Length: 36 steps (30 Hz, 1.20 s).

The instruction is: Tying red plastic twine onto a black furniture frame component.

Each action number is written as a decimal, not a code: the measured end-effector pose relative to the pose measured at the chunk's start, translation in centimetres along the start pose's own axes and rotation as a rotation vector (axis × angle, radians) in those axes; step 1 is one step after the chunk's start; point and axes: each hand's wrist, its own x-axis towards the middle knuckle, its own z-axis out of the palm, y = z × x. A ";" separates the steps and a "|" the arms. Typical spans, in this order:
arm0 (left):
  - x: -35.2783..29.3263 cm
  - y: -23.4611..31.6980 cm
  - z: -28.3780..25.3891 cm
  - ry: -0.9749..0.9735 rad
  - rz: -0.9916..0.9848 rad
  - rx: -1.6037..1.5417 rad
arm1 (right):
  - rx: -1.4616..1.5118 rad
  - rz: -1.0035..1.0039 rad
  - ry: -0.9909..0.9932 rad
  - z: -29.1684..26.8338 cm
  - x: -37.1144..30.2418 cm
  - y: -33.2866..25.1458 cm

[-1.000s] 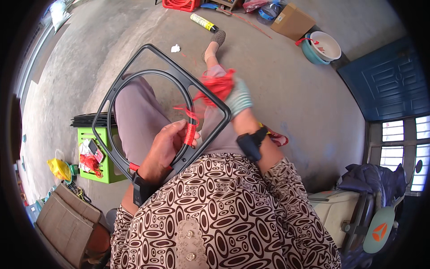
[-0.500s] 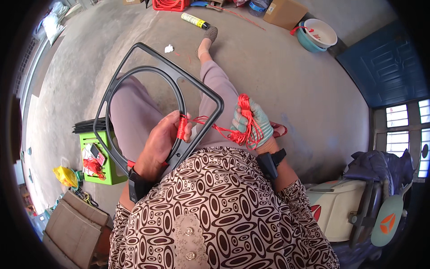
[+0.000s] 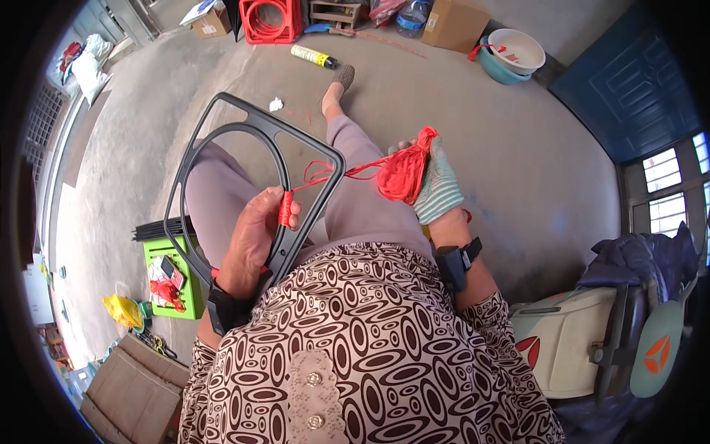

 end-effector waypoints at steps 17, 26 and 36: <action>-0.3 -1.3 1.3 -0.015 -0.035 -0.009 | -0.187 0.126 0.175 -7.0 0.0 -6.3; -0.6 -1.7 2.6 -0.044 0.080 0.051 | -0.809 0.362 -0.643 3.9 1.6 3.8; -0.6 -2.4 1.9 0.014 0.118 0.165 | -0.902 0.350 -0.574 7.4 1.5 6.0</action>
